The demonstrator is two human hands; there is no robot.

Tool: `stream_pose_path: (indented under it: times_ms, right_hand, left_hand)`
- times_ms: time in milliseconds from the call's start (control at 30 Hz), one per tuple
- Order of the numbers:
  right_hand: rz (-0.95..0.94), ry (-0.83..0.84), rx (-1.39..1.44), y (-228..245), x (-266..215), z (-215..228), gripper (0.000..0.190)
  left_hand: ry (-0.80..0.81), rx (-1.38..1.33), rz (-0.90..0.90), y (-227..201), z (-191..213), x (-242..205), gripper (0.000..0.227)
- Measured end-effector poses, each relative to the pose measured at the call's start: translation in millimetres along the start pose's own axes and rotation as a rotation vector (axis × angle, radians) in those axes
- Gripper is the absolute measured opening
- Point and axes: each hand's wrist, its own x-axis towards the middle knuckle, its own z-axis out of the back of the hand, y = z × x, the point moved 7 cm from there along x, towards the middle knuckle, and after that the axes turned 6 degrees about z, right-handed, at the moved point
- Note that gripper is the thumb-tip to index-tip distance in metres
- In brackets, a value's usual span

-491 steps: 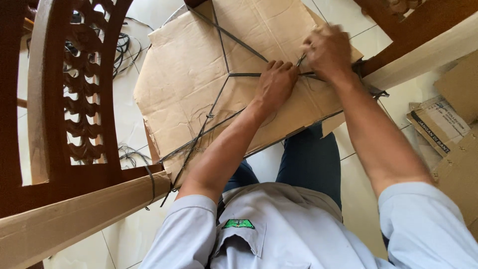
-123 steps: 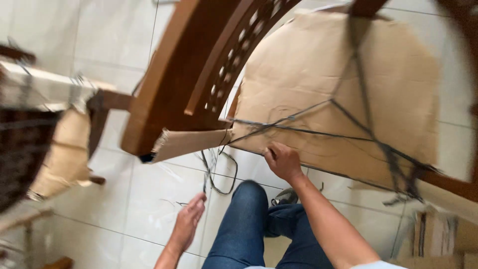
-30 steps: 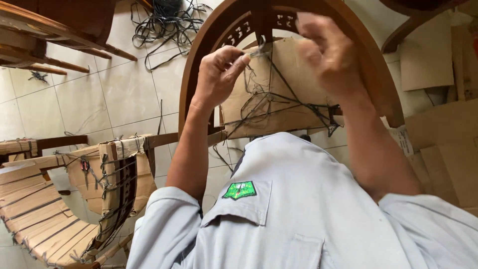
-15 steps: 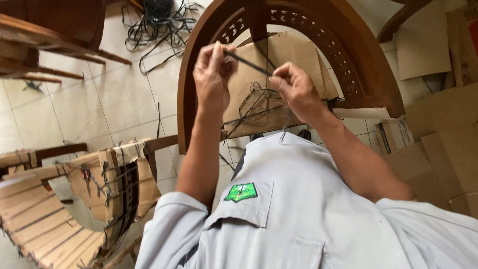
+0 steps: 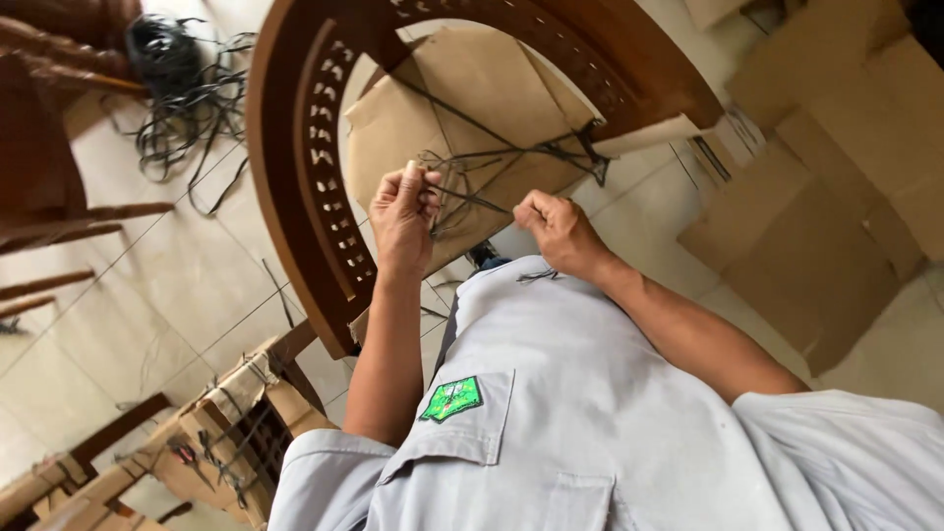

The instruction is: Wrapping a wooden chair seat with cardboard and securing it with black string

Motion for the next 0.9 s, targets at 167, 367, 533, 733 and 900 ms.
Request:
stream_pose_path:
  times_ms: [167, 367, 533, 733, 900]
  right_hand:
    - [-0.055, -0.070, -0.058, -18.1, -35.0, 18.1, 0.027]
    - [-0.188, -0.116, -0.075, -52.3, -52.5, 71.0, 0.018]
    - [-0.115, -0.009, -0.122, -75.3, -58.0, 133.2, 0.017]
    - [-0.091, 0.151, -0.263, -127.5, -74.2, 235.0, 0.027]
    - [-0.105, 0.248, -0.277, -132.4, -98.8, 286.3, 0.044]
  left_hand:
    - [-0.007, 0.239, 0.011, 45.4, 8.2, 12.4, 0.023]
    - [0.074, 0.409, 0.086, 89.7, -7.2, 9.0, 0.025]
    - [0.036, 0.445, 0.056, 129.3, -40.7, -15.1, 0.023]
    - [-0.010, 0.415, 0.074, 221.5, -105.9, -54.7, 0.025]
    - [-0.026, 0.391, 0.085, 277.5, -127.1, -88.6, 0.025]
